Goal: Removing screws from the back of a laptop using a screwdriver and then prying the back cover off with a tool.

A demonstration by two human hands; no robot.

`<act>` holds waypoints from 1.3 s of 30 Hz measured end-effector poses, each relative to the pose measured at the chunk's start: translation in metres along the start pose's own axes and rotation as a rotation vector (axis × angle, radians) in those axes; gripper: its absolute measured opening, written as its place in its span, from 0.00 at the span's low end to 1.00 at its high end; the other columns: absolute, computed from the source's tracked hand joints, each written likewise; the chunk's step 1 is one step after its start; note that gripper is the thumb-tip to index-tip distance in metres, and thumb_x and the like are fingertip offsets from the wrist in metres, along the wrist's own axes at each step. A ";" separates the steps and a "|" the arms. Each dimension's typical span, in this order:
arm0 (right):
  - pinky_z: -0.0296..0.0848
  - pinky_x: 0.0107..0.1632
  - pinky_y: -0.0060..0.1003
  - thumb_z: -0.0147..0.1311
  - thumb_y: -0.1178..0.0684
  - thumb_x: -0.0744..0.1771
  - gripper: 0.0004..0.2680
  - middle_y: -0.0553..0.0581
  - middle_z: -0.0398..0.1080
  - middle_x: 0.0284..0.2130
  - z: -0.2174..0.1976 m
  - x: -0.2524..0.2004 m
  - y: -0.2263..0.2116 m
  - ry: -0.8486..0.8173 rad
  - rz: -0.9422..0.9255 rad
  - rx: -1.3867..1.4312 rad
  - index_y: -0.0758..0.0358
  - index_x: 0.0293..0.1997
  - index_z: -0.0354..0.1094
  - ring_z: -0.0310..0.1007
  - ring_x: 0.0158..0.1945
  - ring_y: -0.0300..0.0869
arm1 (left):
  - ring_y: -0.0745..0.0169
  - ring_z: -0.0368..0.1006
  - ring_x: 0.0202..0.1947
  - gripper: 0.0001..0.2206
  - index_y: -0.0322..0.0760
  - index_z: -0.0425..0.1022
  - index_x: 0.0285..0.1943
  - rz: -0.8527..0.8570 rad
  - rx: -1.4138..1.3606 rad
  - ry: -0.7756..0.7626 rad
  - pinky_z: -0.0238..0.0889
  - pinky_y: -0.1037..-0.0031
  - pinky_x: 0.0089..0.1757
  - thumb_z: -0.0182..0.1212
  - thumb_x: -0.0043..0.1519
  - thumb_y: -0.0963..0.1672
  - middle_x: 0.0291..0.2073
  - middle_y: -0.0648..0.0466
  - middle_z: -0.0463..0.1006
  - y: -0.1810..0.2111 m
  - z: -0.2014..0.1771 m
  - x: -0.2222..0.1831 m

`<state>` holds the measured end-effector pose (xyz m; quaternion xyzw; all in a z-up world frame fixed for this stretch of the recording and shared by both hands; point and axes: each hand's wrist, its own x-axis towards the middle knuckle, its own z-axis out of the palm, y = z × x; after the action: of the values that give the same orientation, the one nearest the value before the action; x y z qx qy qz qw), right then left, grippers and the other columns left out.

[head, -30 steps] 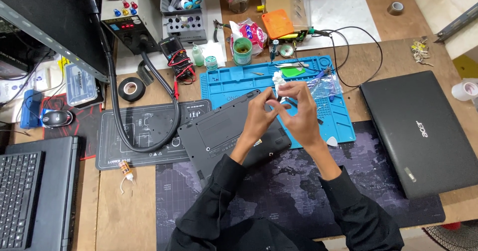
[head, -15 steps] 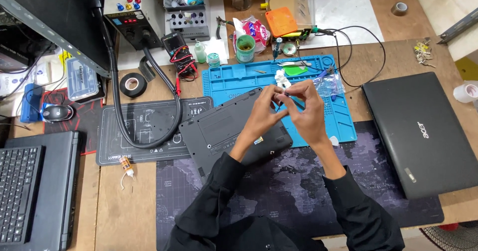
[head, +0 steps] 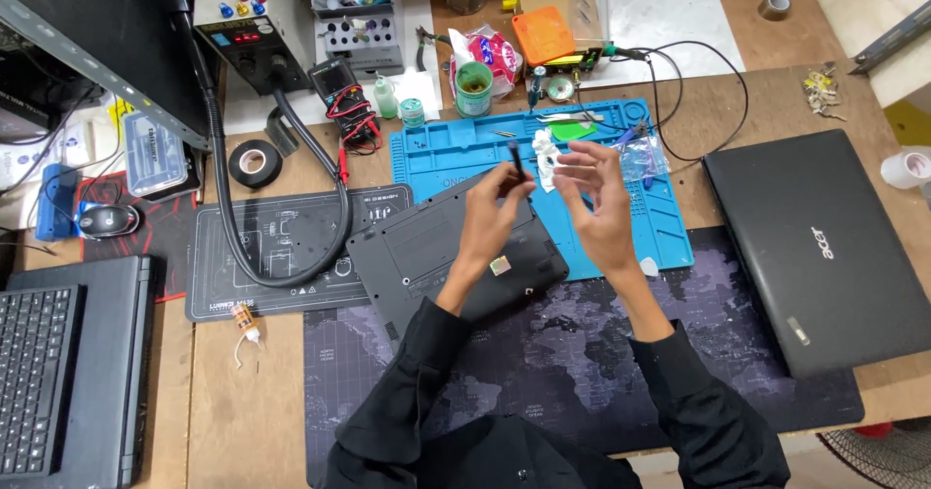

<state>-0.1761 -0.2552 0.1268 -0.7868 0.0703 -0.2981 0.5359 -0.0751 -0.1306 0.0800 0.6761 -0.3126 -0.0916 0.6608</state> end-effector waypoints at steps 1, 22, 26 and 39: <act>0.76 0.57 0.54 0.50 0.59 0.73 0.13 0.62 0.66 0.52 -0.003 0.000 0.014 -0.001 0.001 0.000 0.60 0.66 0.56 0.73 0.56 0.53 | 0.60 0.80 0.39 0.01 0.41 0.76 0.45 -0.001 0.000 0.000 0.73 0.68 0.43 0.62 0.66 0.41 0.34 0.53 0.80 0.002 -0.003 0.000; 0.80 0.41 0.32 0.60 0.54 0.69 0.07 0.61 0.79 0.34 0.033 -0.006 0.055 -0.227 0.482 0.248 0.67 0.46 0.77 0.76 0.34 0.35 | 0.42 0.83 0.40 0.06 0.31 0.69 0.49 -0.085 -0.485 0.422 0.81 0.62 0.43 0.58 0.67 0.40 0.37 0.42 0.80 -0.007 -0.077 -0.026; 0.81 0.40 0.30 0.60 0.54 0.68 0.09 0.61 0.79 0.34 0.064 0.000 0.044 -0.320 0.496 0.289 0.67 0.50 0.75 0.77 0.33 0.35 | 0.41 0.82 0.41 0.06 0.31 0.68 0.49 -0.068 -0.541 0.495 0.81 0.61 0.44 0.58 0.68 0.40 0.37 0.43 0.79 -0.019 -0.096 -0.033; 0.74 0.30 0.31 0.59 0.55 0.70 0.02 0.54 0.76 0.27 0.157 0.078 0.089 -0.314 0.047 -0.294 0.57 0.42 0.78 0.77 0.27 0.39 | 0.39 0.82 0.39 0.06 0.29 0.68 0.50 -0.052 -0.504 0.693 0.80 0.59 0.42 0.57 0.67 0.38 0.35 0.42 0.78 -0.028 -0.144 -0.064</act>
<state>-0.0089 -0.2001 0.0398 -0.8914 0.0471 -0.1460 0.4265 -0.0391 0.0227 0.0504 0.4919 -0.0227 0.0506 0.8689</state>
